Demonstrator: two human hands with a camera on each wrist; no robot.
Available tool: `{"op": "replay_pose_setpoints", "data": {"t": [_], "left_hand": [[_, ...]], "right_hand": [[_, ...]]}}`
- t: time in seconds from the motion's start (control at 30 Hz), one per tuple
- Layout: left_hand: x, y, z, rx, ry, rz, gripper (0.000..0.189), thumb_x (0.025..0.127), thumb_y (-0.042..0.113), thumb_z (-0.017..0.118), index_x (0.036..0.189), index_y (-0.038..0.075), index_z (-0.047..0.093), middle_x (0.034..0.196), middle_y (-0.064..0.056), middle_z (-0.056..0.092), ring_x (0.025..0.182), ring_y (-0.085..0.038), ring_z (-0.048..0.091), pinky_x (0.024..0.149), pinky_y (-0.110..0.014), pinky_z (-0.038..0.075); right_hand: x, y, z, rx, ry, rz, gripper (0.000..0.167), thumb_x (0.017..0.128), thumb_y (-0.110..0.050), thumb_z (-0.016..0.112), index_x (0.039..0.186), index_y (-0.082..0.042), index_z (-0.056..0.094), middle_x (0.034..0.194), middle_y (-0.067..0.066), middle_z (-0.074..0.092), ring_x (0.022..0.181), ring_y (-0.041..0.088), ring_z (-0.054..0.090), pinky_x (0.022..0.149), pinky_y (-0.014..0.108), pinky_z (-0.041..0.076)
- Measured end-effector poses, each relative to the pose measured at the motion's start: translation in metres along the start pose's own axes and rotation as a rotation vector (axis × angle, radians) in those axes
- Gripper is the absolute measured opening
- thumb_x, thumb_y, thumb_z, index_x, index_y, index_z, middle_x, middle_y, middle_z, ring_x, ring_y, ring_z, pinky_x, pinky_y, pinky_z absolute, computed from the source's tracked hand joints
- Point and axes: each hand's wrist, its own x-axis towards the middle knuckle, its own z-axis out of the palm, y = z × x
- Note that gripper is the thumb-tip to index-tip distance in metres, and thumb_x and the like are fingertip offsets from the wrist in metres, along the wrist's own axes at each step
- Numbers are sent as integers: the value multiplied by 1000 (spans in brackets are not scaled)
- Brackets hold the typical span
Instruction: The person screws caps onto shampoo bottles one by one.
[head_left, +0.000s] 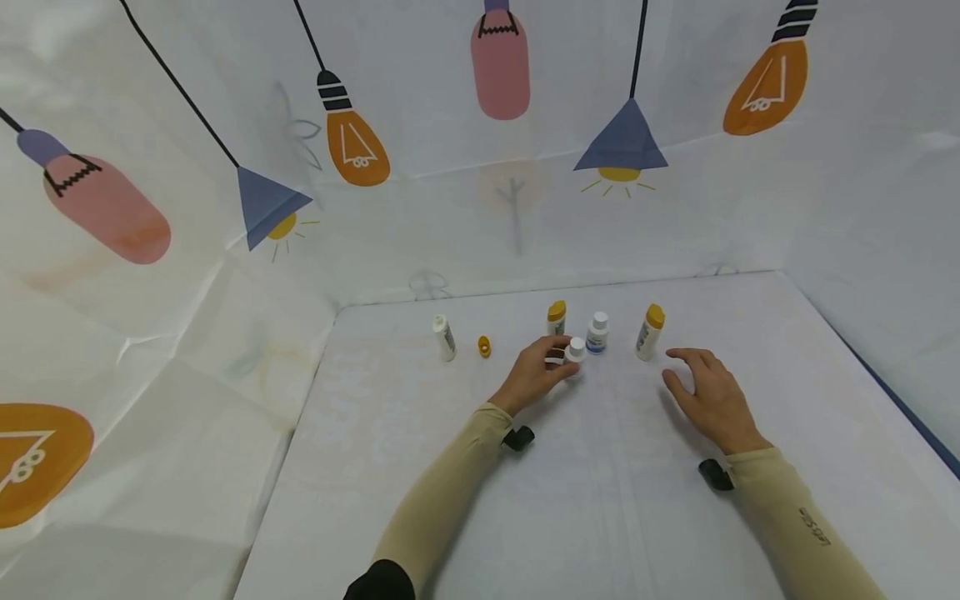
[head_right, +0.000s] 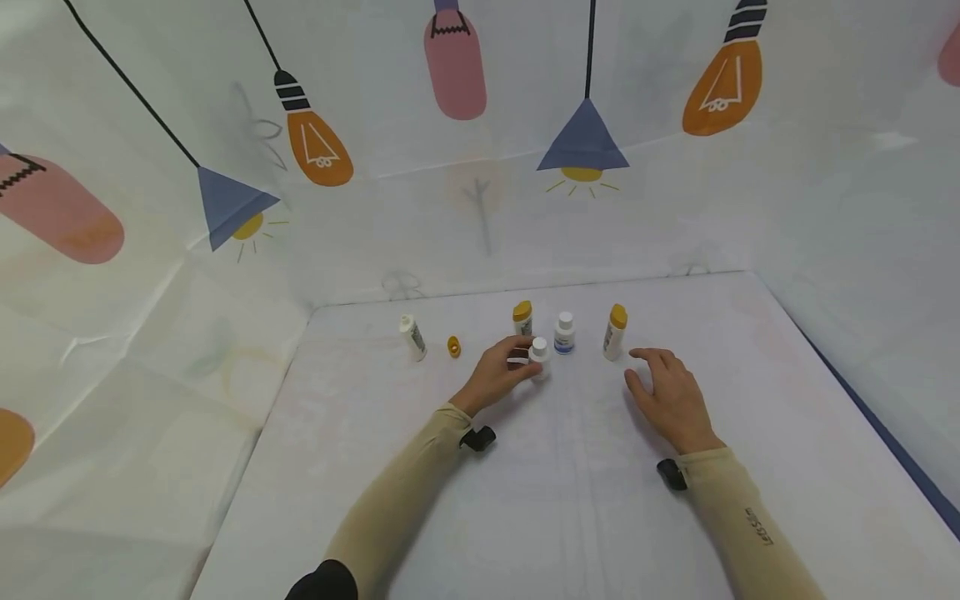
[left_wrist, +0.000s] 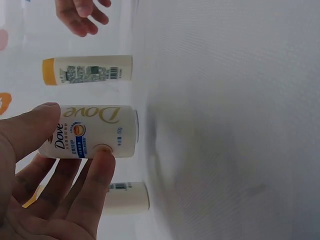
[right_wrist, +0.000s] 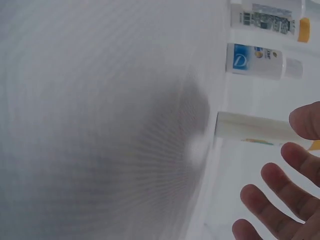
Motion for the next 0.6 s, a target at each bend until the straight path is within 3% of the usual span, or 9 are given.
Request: {"op": "replay_pose_setpoints", "data": {"t": [0.23,0.6], "left_hand": [[4,-7,5,30,-41,-86,49,97,23,73,141,12,55,137,1,59,116,-9,60,93,-19,51],[5,-7,3,76,-60,-69,48,97,23,72,141,12,56,136,1,60,116,-9,61,93,-19,50]], "right_hand": [[0,1,0,16,-15,1,35,95,-15,71,127,-3,64,123,23,60,106,43,60,82,61,48],[0,-1,-1,28,-18,16,35,95,-14,71,128,-4,64,125,22,60,108,42,60,83,60,48]]}}
